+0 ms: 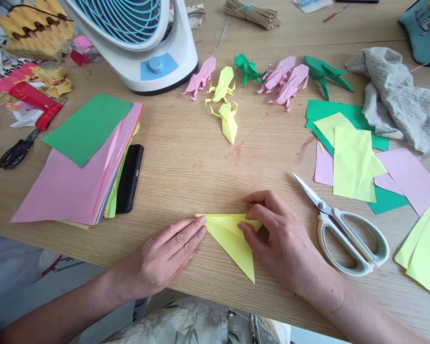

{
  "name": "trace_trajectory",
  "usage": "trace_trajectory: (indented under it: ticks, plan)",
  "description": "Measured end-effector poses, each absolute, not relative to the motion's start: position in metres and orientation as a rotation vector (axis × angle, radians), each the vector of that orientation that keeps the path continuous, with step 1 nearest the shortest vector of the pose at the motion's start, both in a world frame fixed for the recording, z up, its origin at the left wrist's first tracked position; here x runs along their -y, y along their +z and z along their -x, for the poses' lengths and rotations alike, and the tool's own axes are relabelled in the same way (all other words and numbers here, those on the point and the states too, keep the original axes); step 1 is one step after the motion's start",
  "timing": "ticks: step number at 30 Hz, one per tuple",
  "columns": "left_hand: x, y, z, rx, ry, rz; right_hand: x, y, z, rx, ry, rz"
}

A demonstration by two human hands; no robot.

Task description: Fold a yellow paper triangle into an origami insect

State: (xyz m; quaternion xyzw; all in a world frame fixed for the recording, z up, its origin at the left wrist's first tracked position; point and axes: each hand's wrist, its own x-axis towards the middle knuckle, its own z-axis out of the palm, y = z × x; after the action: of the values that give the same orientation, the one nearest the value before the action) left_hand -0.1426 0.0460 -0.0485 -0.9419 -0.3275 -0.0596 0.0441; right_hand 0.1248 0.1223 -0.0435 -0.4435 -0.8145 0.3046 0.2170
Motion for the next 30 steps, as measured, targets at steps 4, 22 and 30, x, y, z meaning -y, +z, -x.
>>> trace_trajectory:
  ticks: [4,22,30]
  plan:
    - [-0.0453,-0.0469,0.1424,1.013,-0.163,2.872,-0.1227,-0.0433,-0.1249,2.264,0.807,1.220]
    - [-0.0531,-0.0393,0.1385,1.139,-0.237,2.865,-0.1214,-0.0412,-0.1247,2.242,0.831,1.236]
    - [-0.0526,-0.0414,0.1391,1.131,-0.086,2.897,-0.1220,-0.0387,-0.1252,2.245,0.836,1.223]
